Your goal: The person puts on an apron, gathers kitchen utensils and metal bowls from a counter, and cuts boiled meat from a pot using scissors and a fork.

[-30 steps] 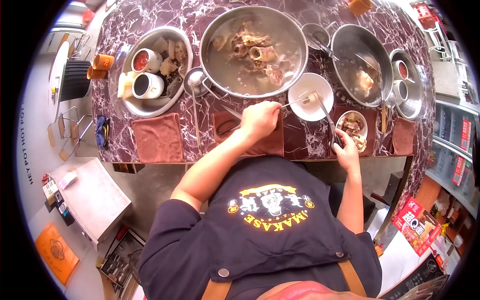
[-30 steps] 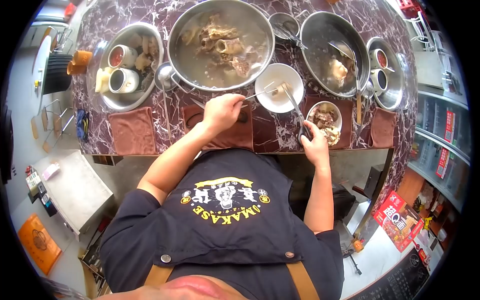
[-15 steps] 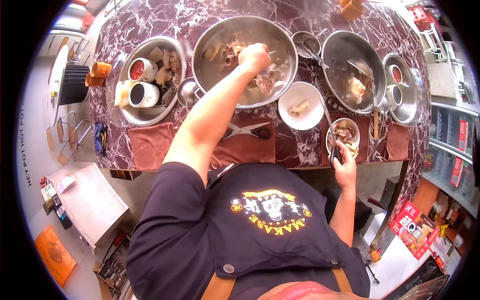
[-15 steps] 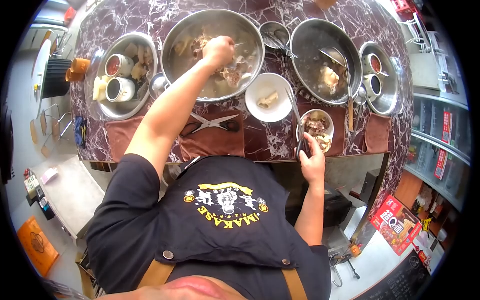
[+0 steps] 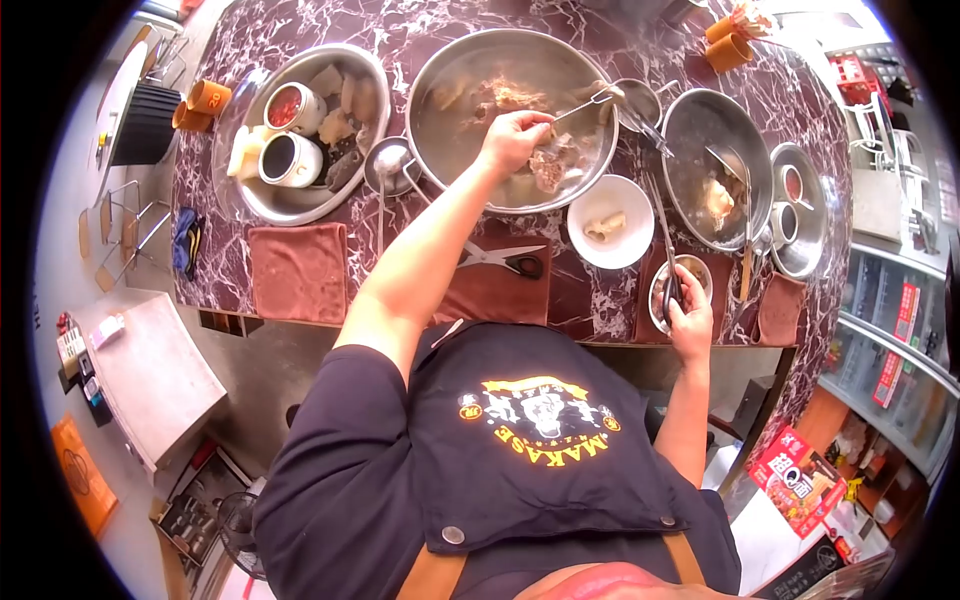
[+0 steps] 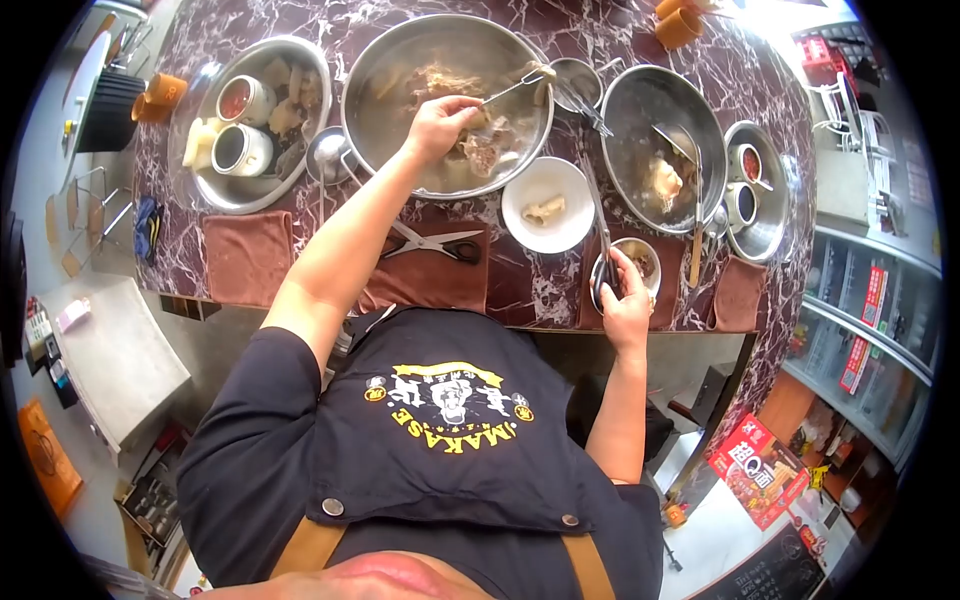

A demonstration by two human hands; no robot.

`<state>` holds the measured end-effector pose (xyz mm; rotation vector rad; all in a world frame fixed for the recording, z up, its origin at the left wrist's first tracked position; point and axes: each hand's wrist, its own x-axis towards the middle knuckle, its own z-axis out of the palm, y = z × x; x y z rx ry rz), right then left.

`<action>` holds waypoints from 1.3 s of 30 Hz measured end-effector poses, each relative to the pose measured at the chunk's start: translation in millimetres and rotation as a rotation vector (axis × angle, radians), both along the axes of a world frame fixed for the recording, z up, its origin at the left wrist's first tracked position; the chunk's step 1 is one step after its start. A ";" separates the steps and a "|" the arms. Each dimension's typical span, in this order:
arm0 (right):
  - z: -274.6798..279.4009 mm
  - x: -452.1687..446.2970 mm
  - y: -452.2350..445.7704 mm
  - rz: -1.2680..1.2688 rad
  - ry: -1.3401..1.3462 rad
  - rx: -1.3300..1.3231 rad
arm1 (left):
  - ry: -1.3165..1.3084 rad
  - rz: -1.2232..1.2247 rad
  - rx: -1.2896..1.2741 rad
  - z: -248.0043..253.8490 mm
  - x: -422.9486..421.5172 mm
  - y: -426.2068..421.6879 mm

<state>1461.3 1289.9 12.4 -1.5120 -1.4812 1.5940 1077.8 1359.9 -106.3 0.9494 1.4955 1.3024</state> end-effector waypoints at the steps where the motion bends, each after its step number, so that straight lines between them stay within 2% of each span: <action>1: 1.2 0.2 0.4 0.000 -0.032 0.017 | -0.106 0.026 0.037 -0.2 0.3 -3.3; 2: 2.1 0.2 0.3 -0.002 -0.063 0.033 | -0.213 0.051 0.072 -0.7 0.6 -7.3; 5: 2.8 -1.1 -0.1 -0.029 -0.077 0.038 | -0.302 0.094 0.123 18.6 -7.1 -22.4; 9: -5.5 -0.6 0.1 0.010 -0.083 0.080 | -0.252 0.105 0.114 53.9 -33.2 -41.6; 14: 2.6 -20.8 -0.2 0.047 -0.064 0.054 | -0.172 0.188 0.235 91.2 -77.4 -61.6; 18: -8.3 -24.7 1.3 0.082 -0.040 0.050 | -0.183 0.247 0.301 121.6 -110.9 -74.9; 21: -12.4 -35.3 2.3 0.115 -0.022 0.069 | -0.248 0.290 0.261 165.7 -120.5 -90.8; 22: -12.5 -40.5 4.3 0.140 -0.021 0.083 | -0.195 0.246 0.294 170.2 -128.2 -95.2; 23: -13.0 -47.3 8.5 0.200 -0.132 0.176 | -0.193 0.258 0.312 175.3 -132.0 -96.8; 24: -21.4 -55.1 15.5 0.242 -0.212 0.440 | -0.194 0.267 0.328 180.1 -134.0 -98.1; 26: -11.4 -88.6 36.6 0.348 -0.491 0.765 | -0.141 0.257 0.311 194.3 -134.5 -103.0; 28: -10.1 -128.8 58.0 0.350 -0.673 0.667 | -0.190 0.200 0.352 189.9 -136.2 -103.1; 30: -28.7 -164.3 82.9 0.378 -0.703 0.816 | -0.162 0.243 0.317 193.9 -130.5 -106.1; 32: -29.5 -202.7 97.5 0.415 -0.849 0.784 | -0.175 0.234 0.339 189.9 -128.0 -108.4; 35: -64.0 -221.5 124.5 0.426 -0.679 0.765 | -0.195 0.271 0.292 189.9 -126.5 -117.2; 36: -58.4 -223.1 126.1 0.440 -0.678 0.774 | -0.251 0.225 0.255 190.2 -134.5 -123.4; 38: -47.8 -224.5 129.0 0.424 -0.469 0.645 | -0.257 0.272 0.320 181.1 -135.0 -127.2; 39: -43.4 -224.5 128.5 0.402 -0.454 0.676 | -0.256 0.270 0.306 176.5 -140.6 -129.4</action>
